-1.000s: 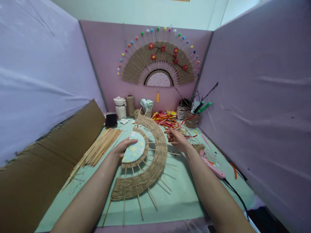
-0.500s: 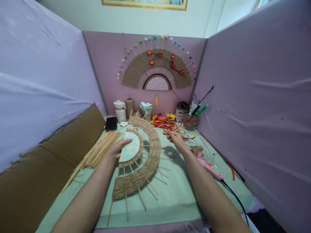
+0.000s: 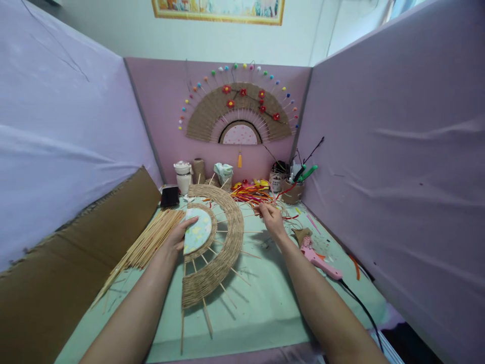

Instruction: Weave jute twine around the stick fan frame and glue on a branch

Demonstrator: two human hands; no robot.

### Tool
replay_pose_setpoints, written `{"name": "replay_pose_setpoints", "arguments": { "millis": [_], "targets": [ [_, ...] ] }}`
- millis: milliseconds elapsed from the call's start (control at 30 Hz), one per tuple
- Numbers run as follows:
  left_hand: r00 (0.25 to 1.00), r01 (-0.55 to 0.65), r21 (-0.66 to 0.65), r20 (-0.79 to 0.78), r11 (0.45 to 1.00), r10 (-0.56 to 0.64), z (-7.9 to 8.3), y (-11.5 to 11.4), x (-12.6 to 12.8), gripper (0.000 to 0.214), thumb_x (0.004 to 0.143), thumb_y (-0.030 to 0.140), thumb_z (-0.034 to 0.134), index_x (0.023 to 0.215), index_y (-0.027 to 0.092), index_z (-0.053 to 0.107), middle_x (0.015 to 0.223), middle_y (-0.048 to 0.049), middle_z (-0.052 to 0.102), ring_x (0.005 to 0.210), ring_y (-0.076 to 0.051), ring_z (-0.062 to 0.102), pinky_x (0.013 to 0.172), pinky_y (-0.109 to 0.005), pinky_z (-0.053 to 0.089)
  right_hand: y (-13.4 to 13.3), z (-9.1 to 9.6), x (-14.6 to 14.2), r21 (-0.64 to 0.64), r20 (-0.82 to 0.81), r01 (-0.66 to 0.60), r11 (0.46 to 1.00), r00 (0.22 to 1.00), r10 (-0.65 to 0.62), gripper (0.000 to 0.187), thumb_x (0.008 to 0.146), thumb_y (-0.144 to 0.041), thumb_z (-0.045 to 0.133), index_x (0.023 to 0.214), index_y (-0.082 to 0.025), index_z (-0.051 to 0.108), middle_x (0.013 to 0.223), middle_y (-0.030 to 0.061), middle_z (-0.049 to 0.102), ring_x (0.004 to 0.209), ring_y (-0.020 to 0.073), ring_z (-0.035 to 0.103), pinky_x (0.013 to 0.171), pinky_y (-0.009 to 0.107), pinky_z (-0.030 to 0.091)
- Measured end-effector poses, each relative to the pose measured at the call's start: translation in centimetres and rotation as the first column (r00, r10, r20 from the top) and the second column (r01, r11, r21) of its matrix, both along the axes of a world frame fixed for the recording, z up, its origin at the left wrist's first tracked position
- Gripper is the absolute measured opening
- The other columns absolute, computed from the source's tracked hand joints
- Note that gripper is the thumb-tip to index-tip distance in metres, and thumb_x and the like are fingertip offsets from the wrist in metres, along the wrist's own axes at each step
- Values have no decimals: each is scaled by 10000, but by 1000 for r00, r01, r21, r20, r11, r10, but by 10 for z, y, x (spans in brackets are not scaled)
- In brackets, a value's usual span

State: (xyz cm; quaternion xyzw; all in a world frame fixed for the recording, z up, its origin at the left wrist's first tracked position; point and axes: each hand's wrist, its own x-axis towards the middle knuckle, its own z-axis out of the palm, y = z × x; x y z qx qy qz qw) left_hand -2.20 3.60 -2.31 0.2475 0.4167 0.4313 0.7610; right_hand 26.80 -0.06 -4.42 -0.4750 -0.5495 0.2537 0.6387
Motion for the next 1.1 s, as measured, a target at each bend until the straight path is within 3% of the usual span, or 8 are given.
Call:
{"name": "replay_pose_setpoints", "arguments": {
  "millis": [167, 267, 367, 500, 667, 833, 1100],
  "targets": [
    [997, -26, -1, 71, 1000, 26, 0, 0, 1, 421, 856, 76, 484, 1275, 34, 503, 744, -145, 736, 649, -257, 712, 623, -331, 598, -2, 4, -4, -36, -67, -62, 997, 996, 60, 550, 818, -640, 435, 720, -172, 705, 586, 32, 547, 577, 150, 448, 563, 287, 337],
    [996, -32, 12, 86, 999, 31, -1, -1, 3, 432, 862, 92, 484, 1290, 35, 491, 749, -138, 737, 658, -253, 713, 644, -341, 596, -5, 6, -8, -73, -82, -173, 982, 983, 167, 608, 811, -677, 408, 733, -162, 720, 568, 23, 517, 561, 137, 427, 556, 282, 318],
    [995, -41, 25, 87, 999, 39, -2, -1, 4, 441, 865, 107, 488, 1299, 30, 480, 740, -131, 737, 651, -242, 712, 653, -333, 591, -7, 7, -11, -104, -111, -252, 962, 964, 240, 618, 809, -687, 407, 766, -159, 726, 582, 24, 528, 565, 132, 436, 563, 279, 321],
    [994, -73, 44, 89, 996, 69, -2, 0, 4, 439, 866, 112, 485, 1294, 14, 482, 740, -135, 735, 636, -232, 709, 652, -321, 588, -8, 8, -10, -113, -121, -262, 958, 961, 249, 611, 792, -693, 432, 748, -156, 720, 617, 43, 570, 586, 139, 464, 579, 282, 343],
    [982, -172, 91, 99, 981, 163, 2, 1, 1, 429, 872, 99, 466, 1294, 24, 485, 743, -125, 737, 637, -222, 709, 647, -315, 590, -4, 6, -7, -115, -80, -192, 975, 980, 183, 612, 793, -692, 419, 678, -160, 699, 564, 26, 501, 556, 136, 414, 536, 276, 313],
    [980, -181, 114, 110, 977, 169, 3, 2, -1, 390, 856, 89, 491, 1240, 39, 538, 750, -125, 738, 642, -224, 710, 654, -314, 594, -1, 2, -4, -79, -48, -44, 996, 998, 40, 467, 789, -608, 507, 720, -181, 683, 529, -15, 395, 518, 123, 335, 498, 262, 266],
    [969, -237, 142, 99, 961, 225, 3, 3, 1, 384, 834, 73, 521, 1216, 48, 556, 792, -130, 741, 664, -227, 713, 686, -323, 593, -9, 7, -5, 71, 48, 102, 992, 993, -105, 365, 838, -497, 492, 714, -196, 656, 567, -6, 439, 574, 145, 402, 551, 266, 320]
  ]
}}
